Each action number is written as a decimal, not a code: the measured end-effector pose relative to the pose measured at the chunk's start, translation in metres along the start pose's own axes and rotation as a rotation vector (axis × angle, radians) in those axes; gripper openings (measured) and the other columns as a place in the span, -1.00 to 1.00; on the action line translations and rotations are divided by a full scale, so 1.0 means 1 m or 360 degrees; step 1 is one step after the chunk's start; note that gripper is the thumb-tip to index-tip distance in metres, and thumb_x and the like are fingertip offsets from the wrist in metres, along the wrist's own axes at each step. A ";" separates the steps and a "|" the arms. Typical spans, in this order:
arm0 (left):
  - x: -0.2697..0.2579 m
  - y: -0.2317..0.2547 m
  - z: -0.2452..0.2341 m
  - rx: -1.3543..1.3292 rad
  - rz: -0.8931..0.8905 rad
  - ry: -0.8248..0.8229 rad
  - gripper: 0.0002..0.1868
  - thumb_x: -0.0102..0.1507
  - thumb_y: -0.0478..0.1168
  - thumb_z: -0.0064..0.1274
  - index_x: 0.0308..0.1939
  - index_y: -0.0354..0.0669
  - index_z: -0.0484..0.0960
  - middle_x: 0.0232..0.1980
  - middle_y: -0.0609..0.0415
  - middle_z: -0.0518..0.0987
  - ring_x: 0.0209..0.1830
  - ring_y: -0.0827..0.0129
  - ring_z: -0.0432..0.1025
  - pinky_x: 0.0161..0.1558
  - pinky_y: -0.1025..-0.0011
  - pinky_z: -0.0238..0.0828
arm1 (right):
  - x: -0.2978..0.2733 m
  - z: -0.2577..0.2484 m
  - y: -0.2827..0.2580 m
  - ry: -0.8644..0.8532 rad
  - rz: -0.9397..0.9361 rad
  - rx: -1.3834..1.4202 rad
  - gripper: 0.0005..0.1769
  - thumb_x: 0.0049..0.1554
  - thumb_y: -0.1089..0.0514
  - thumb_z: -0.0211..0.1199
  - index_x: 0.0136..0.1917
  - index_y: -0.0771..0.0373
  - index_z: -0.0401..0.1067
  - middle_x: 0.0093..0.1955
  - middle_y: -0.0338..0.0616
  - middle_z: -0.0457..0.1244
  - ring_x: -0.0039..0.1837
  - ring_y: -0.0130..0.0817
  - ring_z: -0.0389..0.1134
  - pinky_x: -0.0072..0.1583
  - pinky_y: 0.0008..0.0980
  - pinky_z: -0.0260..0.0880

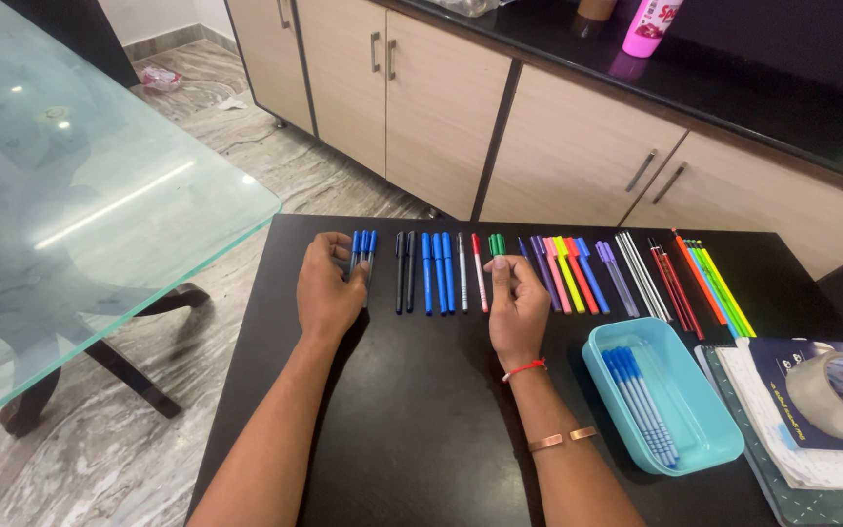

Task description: The person arranges pens and markers on a table, then places them into a light blue plastic container. They handle multiple pens one at a time, sorting by color and type, and transfer them into the container.

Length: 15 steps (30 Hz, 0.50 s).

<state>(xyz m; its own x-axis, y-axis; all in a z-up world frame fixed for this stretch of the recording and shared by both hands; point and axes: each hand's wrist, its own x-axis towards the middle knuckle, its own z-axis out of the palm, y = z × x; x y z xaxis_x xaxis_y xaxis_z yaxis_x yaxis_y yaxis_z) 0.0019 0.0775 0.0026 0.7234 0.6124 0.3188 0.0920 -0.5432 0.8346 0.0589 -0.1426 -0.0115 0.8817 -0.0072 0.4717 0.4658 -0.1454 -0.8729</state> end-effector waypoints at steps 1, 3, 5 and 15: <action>0.000 0.000 0.000 0.0013 -0.0005 -0.0007 -0.59 0.11 -0.31 0.30 0.00 -0.12 0.54 -0.12 0.11 0.54 -0.30 0.30 0.43 -0.21 0.26 0.41 | 0.000 0.000 0.000 -0.0001 0.0008 -0.0009 -0.63 0.36 -0.03 0.12 -0.13 0.27 0.46 -0.46 -0.45 0.08 -0.36 -0.70 -0.03 -0.29 -0.53 -0.09; 0.000 0.000 0.000 0.0040 -0.0016 -0.0023 -0.57 0.09 -0.32 0.31 0.00 -0.12 0.54 -0.12 0.11 0.55 -0.30 0.31 0.43 -0.21 0.26 0.41 | 0.000 0.000 0.000 0.0001 0.0000 0.0010 -0.63 0.36 -0.04 0.12 -0.13 0.27 0.46 -0.46 -0.45 0.08 -0.36 -0.70 -0.03 -0.29 -0.52 -0.10; -0.001 -0.002 0.001 0.0023 0.0007 -0.0007 -0.57 0.08 -0.35 0.31 0.00 -0.12 0.54 -0.11 0.11 0.54 -0.29 0.33 0.42 -0.21 0.28 0.41 | -0.001 -0.001 0.000 0.0001 0.0005 0.0012 -0.63 0.35 -0.04 0.11 -0.13 0.27 0.46 -0.46 -0.45 0.07 -0.36 -0.70 -0.03 -0.29 -0.52 -0.11; 0.003 -0.004 0.000 -0.0064 -0.0028 0.0026 -0.61 0.10 -0.39 0.28 -0.02 -0.16 0.55 -0.10 0.07 0.54 -0.33 0.36 0.40 -0.21 0.32 0.41 | -0.001 0.000 -0.004 -0.0008 0.0011 0.0044 -0.63 0.35 -0.05 0.10 -0.12 0.26 0.46 -0.47 -0.44 0.12 -0.38 -0.70 0.02 -0.31 -0.53 -0.04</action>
<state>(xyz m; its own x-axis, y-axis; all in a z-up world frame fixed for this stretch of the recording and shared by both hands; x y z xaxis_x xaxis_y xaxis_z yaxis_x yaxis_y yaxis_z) 0.0031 0.0813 0.0006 0.7106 0.6311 0.3111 0.0768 -0.5091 0.8573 0.0559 -0.1424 -0.0090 0.8852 -0.0030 0.4652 0.4617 -0.1180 -0.8792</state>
